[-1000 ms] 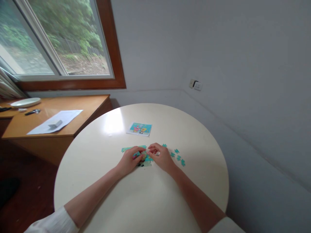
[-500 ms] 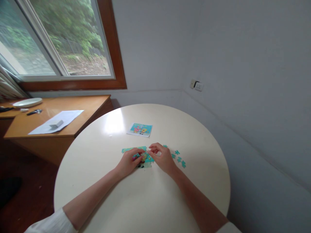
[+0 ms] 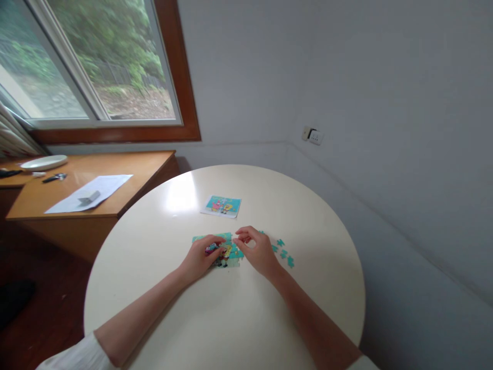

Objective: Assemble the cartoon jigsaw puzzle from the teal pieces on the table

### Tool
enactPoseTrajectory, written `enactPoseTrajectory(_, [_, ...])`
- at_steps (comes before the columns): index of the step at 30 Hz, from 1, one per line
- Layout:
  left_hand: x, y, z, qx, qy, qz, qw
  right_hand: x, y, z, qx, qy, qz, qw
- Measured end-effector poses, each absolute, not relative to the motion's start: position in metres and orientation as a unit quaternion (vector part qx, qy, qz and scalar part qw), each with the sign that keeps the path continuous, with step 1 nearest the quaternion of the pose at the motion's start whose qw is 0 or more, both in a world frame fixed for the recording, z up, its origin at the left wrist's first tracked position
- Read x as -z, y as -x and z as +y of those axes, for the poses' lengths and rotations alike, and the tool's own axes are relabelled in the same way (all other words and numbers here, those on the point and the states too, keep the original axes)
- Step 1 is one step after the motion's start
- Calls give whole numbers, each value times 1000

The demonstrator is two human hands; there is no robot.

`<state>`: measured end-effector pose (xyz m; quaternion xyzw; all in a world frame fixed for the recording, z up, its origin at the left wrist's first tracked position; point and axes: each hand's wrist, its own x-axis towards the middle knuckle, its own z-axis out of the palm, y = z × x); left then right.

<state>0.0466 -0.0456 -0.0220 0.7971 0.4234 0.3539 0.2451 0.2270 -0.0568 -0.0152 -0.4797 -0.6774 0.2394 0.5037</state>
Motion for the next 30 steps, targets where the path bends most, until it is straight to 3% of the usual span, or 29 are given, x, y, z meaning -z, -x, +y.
enactPoseTrajectory(30, [25, -39, -41, -353, -806, 420, 223, -1, -231, -58, -213, 469, -667, 538])
